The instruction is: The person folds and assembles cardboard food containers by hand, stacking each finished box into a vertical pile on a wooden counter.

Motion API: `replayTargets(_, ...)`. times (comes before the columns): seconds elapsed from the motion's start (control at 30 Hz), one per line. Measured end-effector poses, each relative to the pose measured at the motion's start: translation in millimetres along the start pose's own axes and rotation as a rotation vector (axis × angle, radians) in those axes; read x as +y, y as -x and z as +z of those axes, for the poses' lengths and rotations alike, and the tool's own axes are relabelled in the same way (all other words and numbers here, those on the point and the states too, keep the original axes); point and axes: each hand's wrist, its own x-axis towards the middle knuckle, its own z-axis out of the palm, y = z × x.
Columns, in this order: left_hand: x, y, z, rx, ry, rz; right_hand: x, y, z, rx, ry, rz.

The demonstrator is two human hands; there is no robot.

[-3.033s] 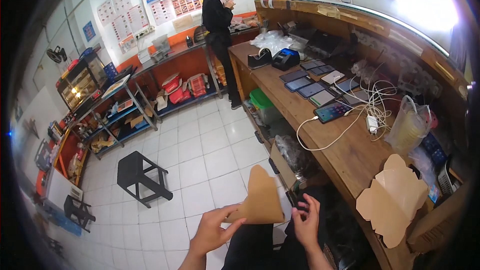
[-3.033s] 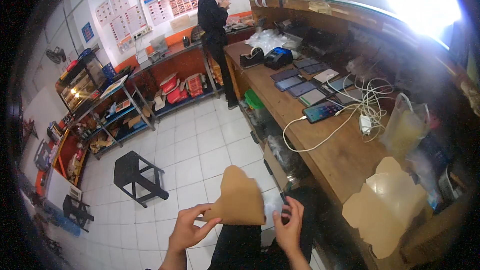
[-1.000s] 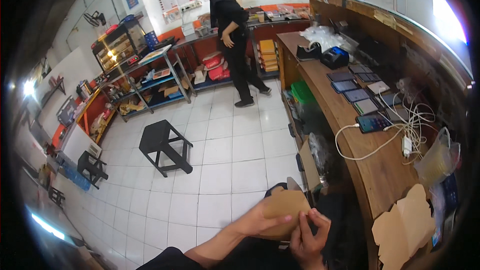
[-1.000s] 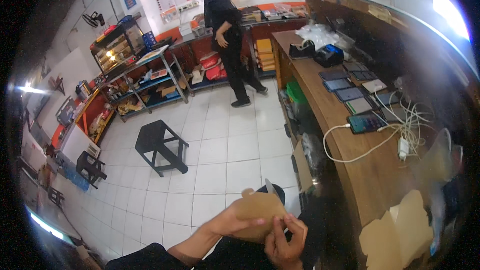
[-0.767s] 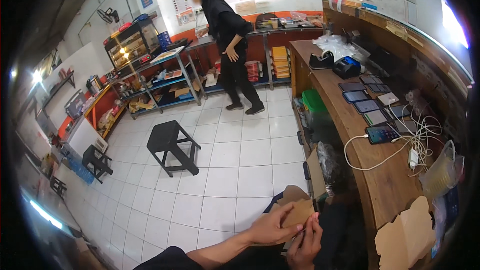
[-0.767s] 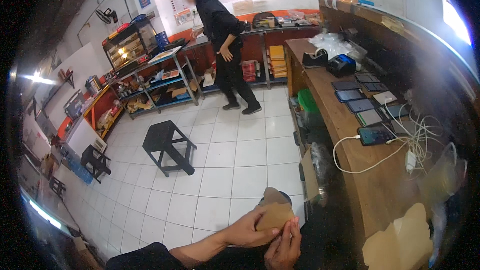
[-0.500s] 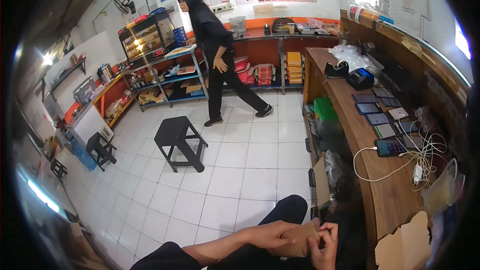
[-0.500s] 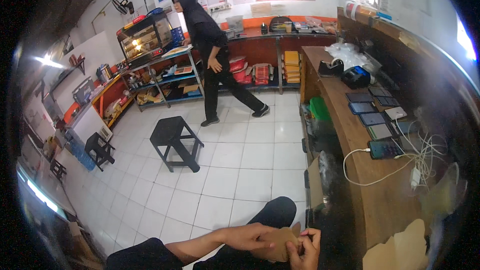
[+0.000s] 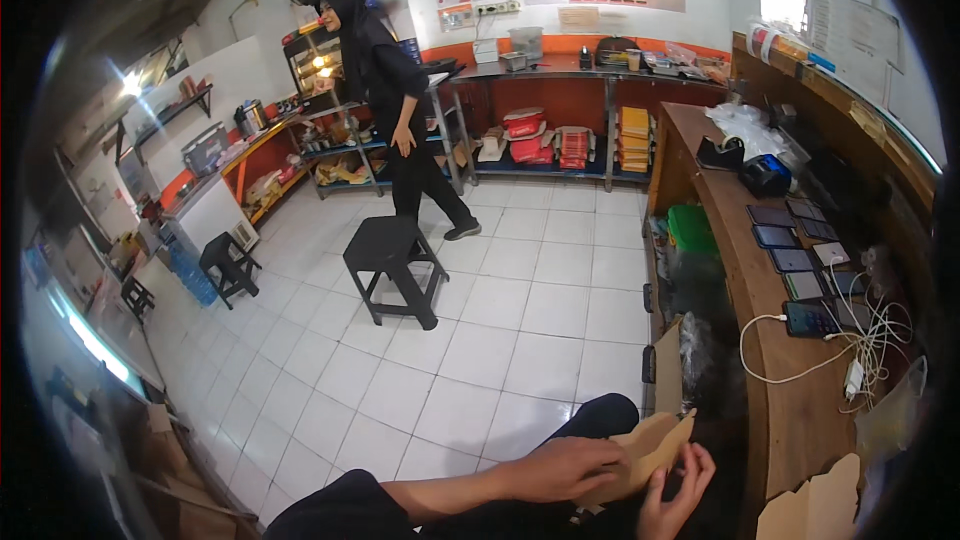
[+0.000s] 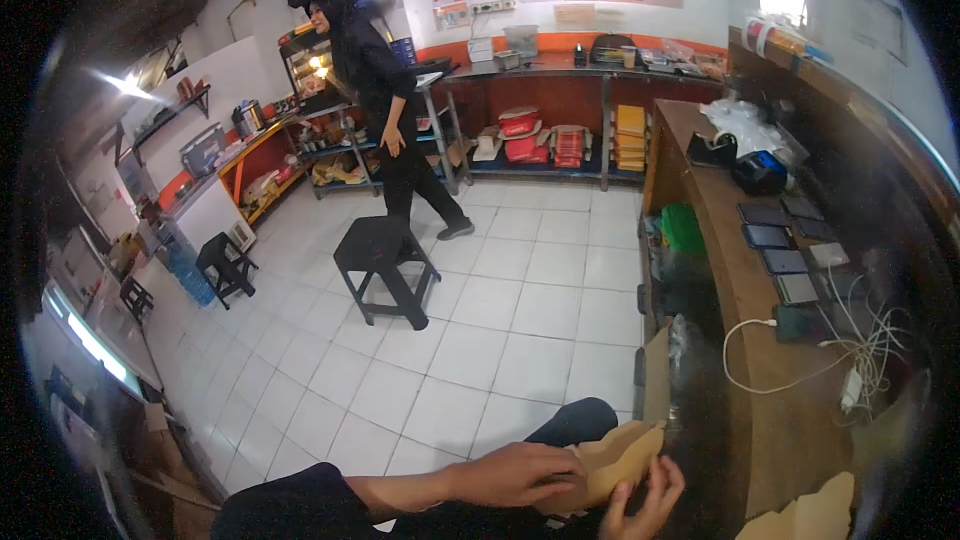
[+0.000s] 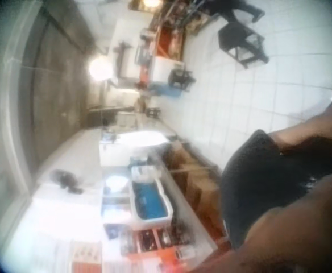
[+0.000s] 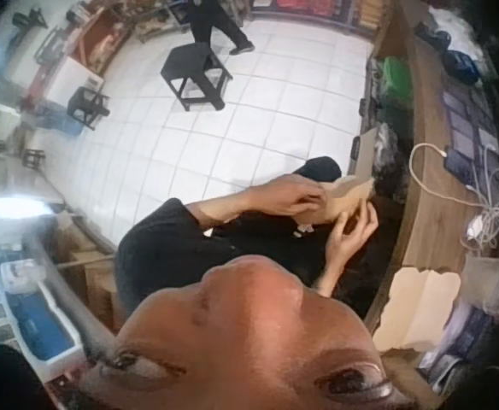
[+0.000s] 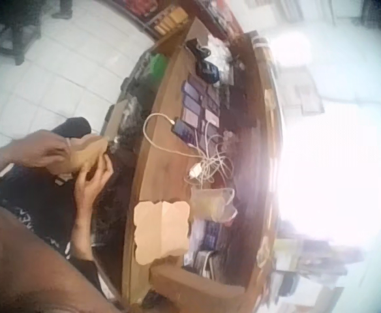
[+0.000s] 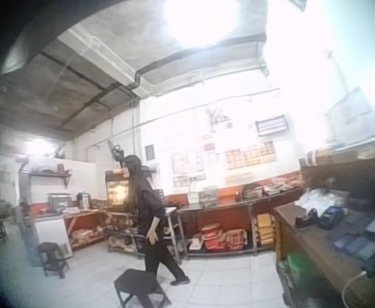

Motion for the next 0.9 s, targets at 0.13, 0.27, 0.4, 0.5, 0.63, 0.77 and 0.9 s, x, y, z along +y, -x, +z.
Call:
replayTargets(0.13, 5, -13, 22, 0.240, -0.183, 0.175, -15, 27, 15, -0.058, -0.021, -0.171)
replayTargets(0.27, 6, -15, 31, 0.477, -0.414, 0.576, 7, 47, 35, 0.062, -0.169, -0.144)
replayTargets(0.4, 4, -9, 26, 0.230, -0.540, 0.564, 9, 41, 25, 0.012, -0.154, -0.209)
replayTargets(0.5, -3, -9, 24, 0.190, -0.568, 0.596, -4, 29, 19, -0.015, -0.150, -0.290)
replayTargets(0.63, 4, -8, 2, 0.048, -0.469, 0.389, -11, 15, 9, -0.103, -0.107, -0.310)
replayTargets(0.77, -2, 3, -12, 0.605, -0.140, 0.170, -13, 2, -7, -0.097, -0.026, -0.338)
replayTargets(0.9, -45, 9, -9, -0.166, 0.497, -0.170, -14, -4, -19, -0.316, -0.099, -0.397)
